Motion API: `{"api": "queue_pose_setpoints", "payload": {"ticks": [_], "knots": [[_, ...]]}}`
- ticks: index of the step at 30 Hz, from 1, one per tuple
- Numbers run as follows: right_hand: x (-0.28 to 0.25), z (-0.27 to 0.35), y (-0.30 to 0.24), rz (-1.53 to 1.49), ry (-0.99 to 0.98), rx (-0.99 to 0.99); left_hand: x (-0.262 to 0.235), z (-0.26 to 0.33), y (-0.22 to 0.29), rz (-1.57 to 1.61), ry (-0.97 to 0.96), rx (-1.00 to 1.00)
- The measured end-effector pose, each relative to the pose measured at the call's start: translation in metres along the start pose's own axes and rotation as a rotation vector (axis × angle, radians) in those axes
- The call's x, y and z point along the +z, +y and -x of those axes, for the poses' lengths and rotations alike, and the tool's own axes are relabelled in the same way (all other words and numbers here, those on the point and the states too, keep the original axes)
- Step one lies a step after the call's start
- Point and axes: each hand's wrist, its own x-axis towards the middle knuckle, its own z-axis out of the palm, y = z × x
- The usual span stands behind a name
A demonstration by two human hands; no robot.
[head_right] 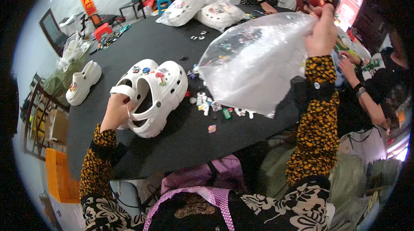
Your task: Decorate clog-style shoes by inserting plastic charms into the holes.
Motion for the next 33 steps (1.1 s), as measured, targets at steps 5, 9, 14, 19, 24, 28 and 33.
{"api": "queue_pose_setpoints", "payload": {"ticks": [5, 9, 14, 19, 24, 28, 33], "knots": [[0.014, 0.01, -0.01, -0.268, 0.029, 0.002, -0.011, 0.014, 0.017, -0.033, -0.073, 0.037], [0.016, 0.014, -0.017, -0.495, -0.031, -0.013, -0.056, 0.037, 0.027, -0.276, -0.15, 0.119], [0.018, 0.017, -0.023, -0.514, -0.064, 0.023, -0.055, 0.051, 0.08, -0.424, 0.233, 0.395], [0.029, 0.017, -0.028, -0.599, -0.068, 0.091, 0.002, 0.058, 0.129, -0.459, 0.163, 0.804], [0.03, 0.029, -0.033, -0.643, -0.133, 0.119, 0.02, 0.022, 0.147, -0.383, 0.4, 1.037], [0.015, 0.029, -0.032, -0.645, -0.406, 0.169, 0.013, -0.001, 0.152, 0.124, 0.262, 0.843], [0.002, 0.026, -0.02, -0.593, -0.749, 0.128, -0.017, -0.02, 0.15, 1.377, -0.175, 0.194]]}}
